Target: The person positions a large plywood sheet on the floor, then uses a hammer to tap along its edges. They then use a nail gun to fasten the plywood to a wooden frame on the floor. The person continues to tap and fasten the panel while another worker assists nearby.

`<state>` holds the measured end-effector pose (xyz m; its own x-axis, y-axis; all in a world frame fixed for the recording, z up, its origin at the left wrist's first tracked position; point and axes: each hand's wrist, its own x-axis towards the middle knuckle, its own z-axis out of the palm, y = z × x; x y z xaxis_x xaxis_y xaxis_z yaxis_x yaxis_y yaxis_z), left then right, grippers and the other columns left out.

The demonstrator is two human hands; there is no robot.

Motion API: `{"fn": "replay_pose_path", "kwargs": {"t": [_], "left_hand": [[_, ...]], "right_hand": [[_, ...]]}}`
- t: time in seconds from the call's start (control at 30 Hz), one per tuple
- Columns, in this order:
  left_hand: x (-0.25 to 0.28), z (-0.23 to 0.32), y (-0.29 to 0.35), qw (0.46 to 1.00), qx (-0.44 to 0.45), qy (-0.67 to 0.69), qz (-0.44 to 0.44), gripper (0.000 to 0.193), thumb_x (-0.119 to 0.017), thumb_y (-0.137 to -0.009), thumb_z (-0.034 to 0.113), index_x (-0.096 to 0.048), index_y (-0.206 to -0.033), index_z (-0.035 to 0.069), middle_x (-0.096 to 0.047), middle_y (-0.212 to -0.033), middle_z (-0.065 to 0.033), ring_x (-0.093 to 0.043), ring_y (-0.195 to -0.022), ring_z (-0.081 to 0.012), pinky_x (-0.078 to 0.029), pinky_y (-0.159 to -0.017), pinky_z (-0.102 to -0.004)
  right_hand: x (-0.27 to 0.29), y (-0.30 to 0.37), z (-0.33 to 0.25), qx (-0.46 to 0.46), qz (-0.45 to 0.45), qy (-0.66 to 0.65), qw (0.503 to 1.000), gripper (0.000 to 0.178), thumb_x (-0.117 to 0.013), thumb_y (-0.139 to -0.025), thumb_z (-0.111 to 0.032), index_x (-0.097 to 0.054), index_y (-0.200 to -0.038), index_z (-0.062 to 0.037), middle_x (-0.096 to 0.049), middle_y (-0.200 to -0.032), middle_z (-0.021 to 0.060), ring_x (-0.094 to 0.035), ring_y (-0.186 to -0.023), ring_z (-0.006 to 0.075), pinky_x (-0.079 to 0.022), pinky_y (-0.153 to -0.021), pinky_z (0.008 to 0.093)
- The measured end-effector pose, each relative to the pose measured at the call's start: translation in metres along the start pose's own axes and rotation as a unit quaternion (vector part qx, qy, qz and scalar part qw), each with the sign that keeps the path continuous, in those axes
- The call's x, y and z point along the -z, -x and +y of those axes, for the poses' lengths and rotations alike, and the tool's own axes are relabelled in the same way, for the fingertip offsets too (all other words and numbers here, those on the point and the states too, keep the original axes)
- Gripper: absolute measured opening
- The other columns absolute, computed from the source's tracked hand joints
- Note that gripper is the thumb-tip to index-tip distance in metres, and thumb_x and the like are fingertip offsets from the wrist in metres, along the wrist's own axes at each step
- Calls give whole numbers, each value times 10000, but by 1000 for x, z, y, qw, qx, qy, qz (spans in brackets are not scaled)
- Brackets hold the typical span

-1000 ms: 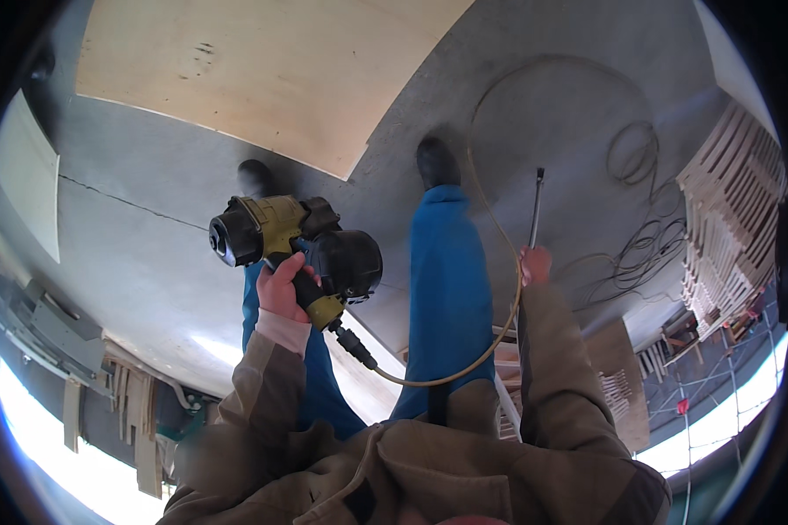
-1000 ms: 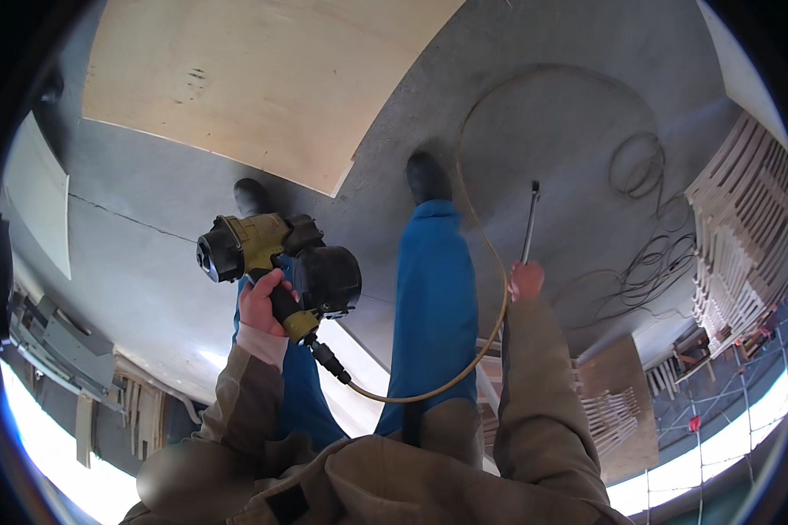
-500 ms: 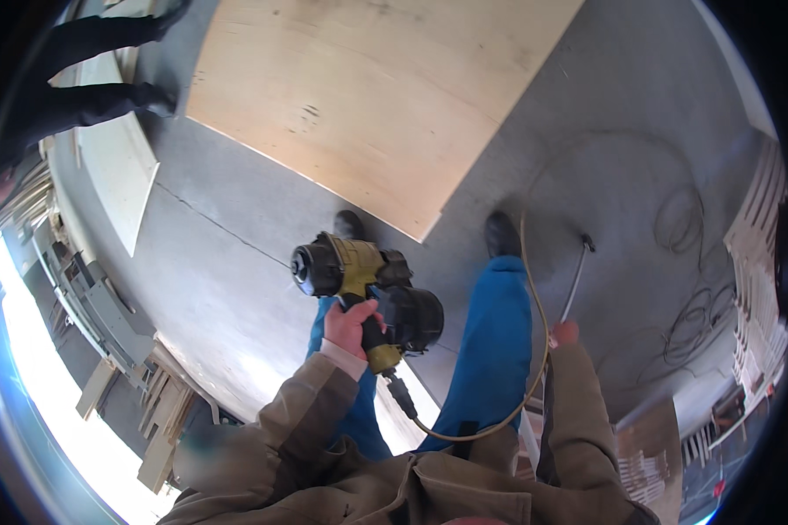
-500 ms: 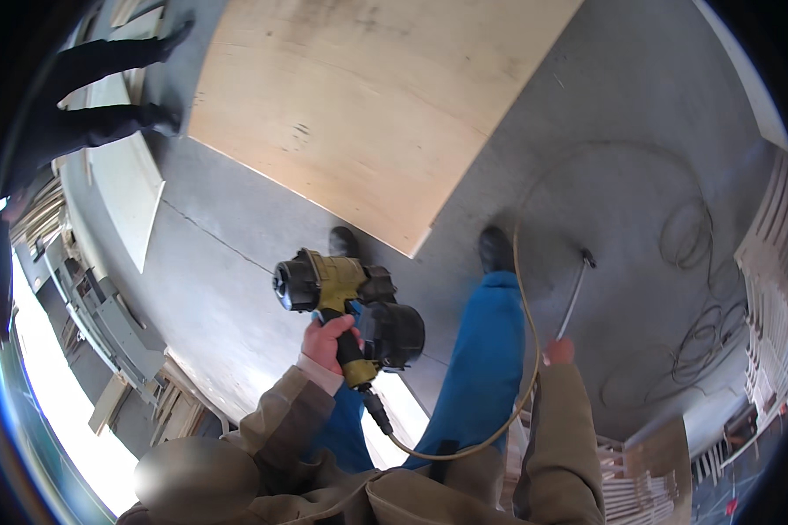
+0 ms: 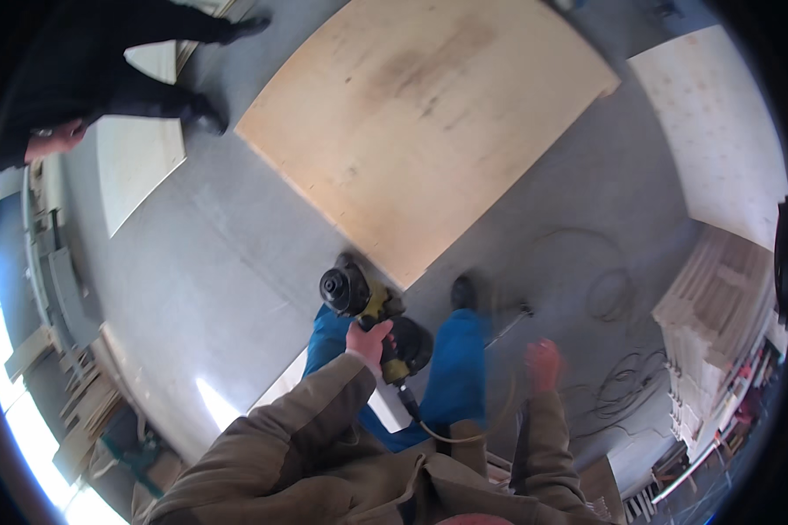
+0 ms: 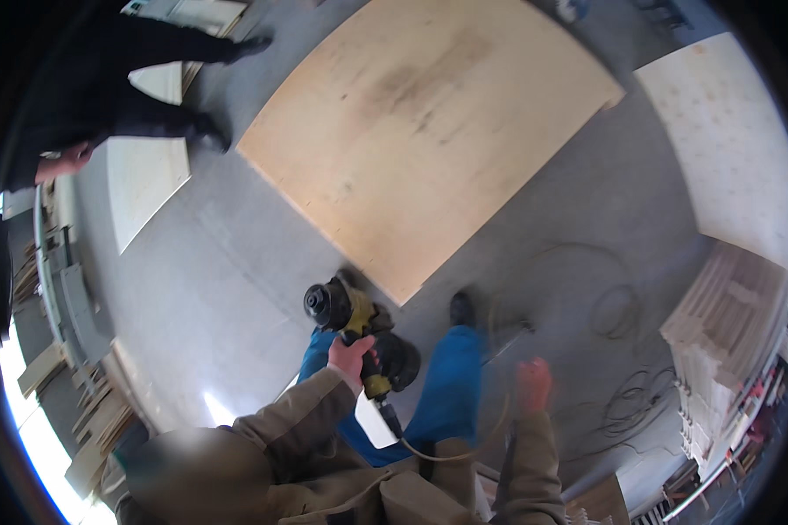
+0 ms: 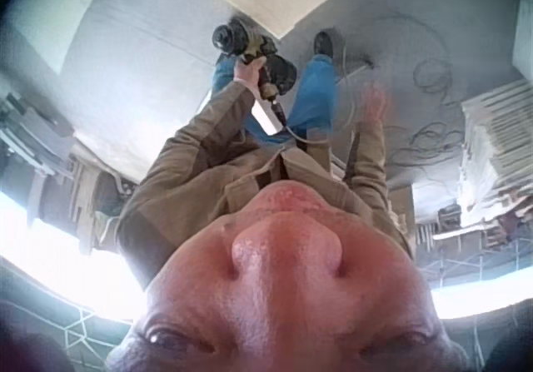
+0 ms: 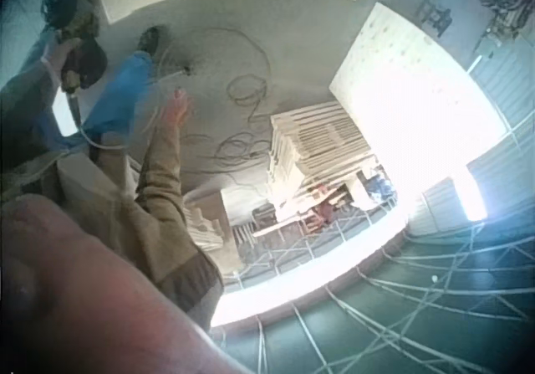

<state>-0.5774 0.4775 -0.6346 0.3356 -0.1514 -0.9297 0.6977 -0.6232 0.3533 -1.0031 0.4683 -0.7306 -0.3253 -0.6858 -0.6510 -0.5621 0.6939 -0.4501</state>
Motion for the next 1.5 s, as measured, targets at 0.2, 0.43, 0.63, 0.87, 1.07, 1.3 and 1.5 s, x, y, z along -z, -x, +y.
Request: {"fn": "replay_pose_path", "kwargs": {"t": [0.2, 0.43, 0.63, 0.87, 1.07, 1.3, 1.5], "left_hand": [[-17, -7, 40, 992, -46, -75, -86, 324, -689, -846, 44, -533, -1126, -1, -630, -878, -102, -626, -718, -189, -549, -637, -354], [-66, -40, 107, 943, -161, -140, -257, 316, -618, -869, 57, -583, -1178, 1, -681, -996, -123, -664, -880, -201, -549, -742, -331], [-116, -47, 159, 900, -187, -243, -310, 403, -673, -798, 37, -579, -1187, -12, -680, -1053, -143, -666, -949, -230, -547, -795, -347], [-146, -53, 199, 852, -249, -336, -317, 509, -693, -720, 89, -563, -1194, -43, -668, -1089, -225, -644, -1044, -357, -512, -906, -395], [-150, -46, 215, 842, -207, -330, -372, 500, -695, -735, 126, -593, -1198, -36, -674, -1028, -258, -658, -995, -384, -528, -854, -416], [-80, 10, 210, 769, -313, -367, -420, 498, -630, -847, 180, -597, -1329, 56, -681, -1176, -212, -669, -1075, -282, -537, -885, -395], [139, -12, 50, 776, -383, -486, -123, 364, -598, -886, 276, -662, -1206, 114, -712, -1069, -125, -676, -998, -282, -543, -887, -380]], "right_hand": [[-19, 126, -245, 142, -285, 1, 948, 600, -734, -862, -272, -524, -1325, 47, -666, -1170, 205, -651, -1069, 234, -520, -908, 343], [-5, 167, -275, 69, -276, -119, 951, 679, -791, -809, -372, -555, -1270, 68, -689, -1093, 186, -673, -973, 225, -532, -837, 338], [56, 150, -266, 7, -268, -183, 946, 516, -837, -762, -308, -668, -1098, 45, -709, -991, 126, -672, -867, 183, -540, -756, 328], [84, 138, -255, -10, -216, -305, 927, 279, -791, -753, -150, -720, -922, 59, -713, -860, 90, -659, -751, 165, -515, -666, 342], [102, 121, -241, -47, -276, -342, 897, 277, -685, -763, -33, -690, -1029, 46, -708, -950, 116, -675, -832, 216, -539, -748, 348], [111, 112, -257, -58, -324, -235, 915, 304, -601, -785, -40, -657, -1079, 14, -678, -939, 95, -652, -709, 212, -554, -647, 364], [133, 98, -253, -15, -275, -92, 957, 231, -635, -765, -8, -628, -989, 47, -650, -756, 144, -639, -540, 245, -550, -487, 395]]}}
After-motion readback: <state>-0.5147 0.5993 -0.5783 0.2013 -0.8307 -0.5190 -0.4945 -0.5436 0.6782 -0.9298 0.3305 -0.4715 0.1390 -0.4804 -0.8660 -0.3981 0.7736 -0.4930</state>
